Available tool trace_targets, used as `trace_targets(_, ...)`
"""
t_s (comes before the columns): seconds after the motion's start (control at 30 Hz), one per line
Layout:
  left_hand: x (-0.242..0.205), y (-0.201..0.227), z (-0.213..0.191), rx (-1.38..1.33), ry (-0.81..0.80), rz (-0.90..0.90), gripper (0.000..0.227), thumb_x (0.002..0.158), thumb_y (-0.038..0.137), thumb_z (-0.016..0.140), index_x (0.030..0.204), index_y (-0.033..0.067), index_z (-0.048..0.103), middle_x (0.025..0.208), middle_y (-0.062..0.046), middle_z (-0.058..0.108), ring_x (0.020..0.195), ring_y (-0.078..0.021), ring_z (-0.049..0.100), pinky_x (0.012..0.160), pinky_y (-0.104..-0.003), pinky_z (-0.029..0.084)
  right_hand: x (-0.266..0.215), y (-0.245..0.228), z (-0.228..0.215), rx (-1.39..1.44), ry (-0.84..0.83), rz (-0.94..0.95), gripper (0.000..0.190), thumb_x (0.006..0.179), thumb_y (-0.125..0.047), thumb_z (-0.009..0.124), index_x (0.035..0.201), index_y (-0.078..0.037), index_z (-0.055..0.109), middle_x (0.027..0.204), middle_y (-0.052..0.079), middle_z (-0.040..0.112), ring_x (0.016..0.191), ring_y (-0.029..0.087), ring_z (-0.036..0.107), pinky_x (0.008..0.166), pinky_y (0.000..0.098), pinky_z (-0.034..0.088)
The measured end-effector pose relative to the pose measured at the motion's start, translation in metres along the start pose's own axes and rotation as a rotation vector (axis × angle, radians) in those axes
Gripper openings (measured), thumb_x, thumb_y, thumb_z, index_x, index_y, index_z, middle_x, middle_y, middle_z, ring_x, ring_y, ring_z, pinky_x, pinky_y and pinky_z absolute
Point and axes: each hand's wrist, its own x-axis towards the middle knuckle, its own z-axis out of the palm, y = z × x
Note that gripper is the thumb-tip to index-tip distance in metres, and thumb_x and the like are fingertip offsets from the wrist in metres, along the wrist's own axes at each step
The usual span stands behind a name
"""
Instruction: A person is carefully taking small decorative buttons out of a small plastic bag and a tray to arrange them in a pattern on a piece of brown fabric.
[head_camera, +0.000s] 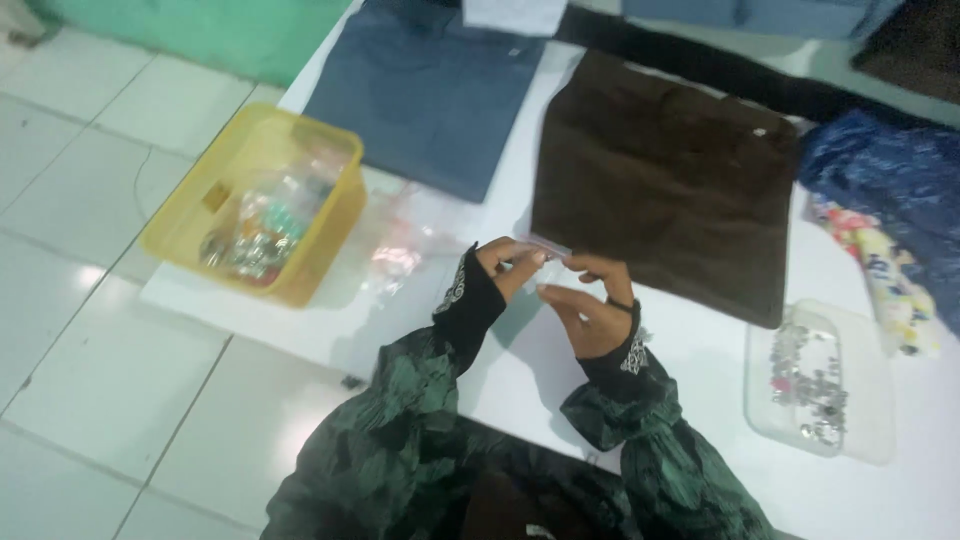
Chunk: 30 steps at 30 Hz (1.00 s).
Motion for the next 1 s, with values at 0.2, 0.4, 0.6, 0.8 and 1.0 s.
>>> trace_targets(0.2,0.048,0.002,0.048,-0.201,-0.108,0.121,0.026,0.099,0.042,0.072,0.108,0.0193,0.080,0.085,-0.002,0.074,0.072,-0.0125,0.065,0.068,-0.025,0.052,-0.010,0.032,-0.036,-0.071,0.004,0.196,0.031,0.090,-0.022,0.079,0.116,-0.007,0.071,0.122,0.018,0.060,0.103,0.032,0.068,0.085,0.0428,0.058)
trace_targets(0.4,0.045,-0.010,0.067,-0.286,-0.135,0.193,0.018,0.093,0.034,0.080,0.102,0.0194,0.084,0.077,-0.001,0.074,0.068,-0.0113,0.067,0.068,-0.025,0.055,-0.030,0.072,-0.037,0.349,0.222,0.576,0.054,0.093,-0.011,0.072,0.141,-0.001,0.049,0.120,0.015,0.064,0.102,0.023,0.068,0.085,0.0339,0.056)
trace_targets(0.6,0.035,0.028,0.051,-0.308,-0.546,0.232,0.038,0.109,0.014,0.049,0.101,-0.0198,0.064,0.080,-0.015,0.061,0.098,-0.0063,0.046,0.101,-0.021,0.042,-0.034,0.067,-0.043,0.358,0.210,0.711,0.037,0.088,-0.002,0.077,0.123,0.003,0.066,0.092,0.014,0.074,0.078,0.019,0.071,0.071,0.0315,0.059)
trace_targets(0.8,0.038,-0.001,0.069,-0.209,-0.243,0.252,0.012,0.095,0.020,0.076,0.095,0.0115,0.084,0.090,-0.003,0.077,0.087,-0.0181,0.073,0.083,-0.029,0.058,-0.021,0.062,-0.051,0.249,0.152,0.623,0.030,0.088,0.000,0.075,0.117,0.001,0.069,0.089,0.014,0.071,0.074,0.023,0.069,0.066,0.0334,0.059)
trace_targets(1.0,0.044,-0.033,0.074,-0.213,-0.160,0.413,0.009,0.087,0.022,0.085,0.087,0.0135,0.083,0.087,-0.003,0.071,0.088,-0.0206,0.066,0.087,-0.034,0.051,-0.006,0.050,-0.057,-0.065,0.079,0.364,0.031,0.083,0.000,0.080,0.113,-0.003,0.073,0.101,0.011,0.065,0.083,0.025,0.071,0.067,0.0349,0.061)
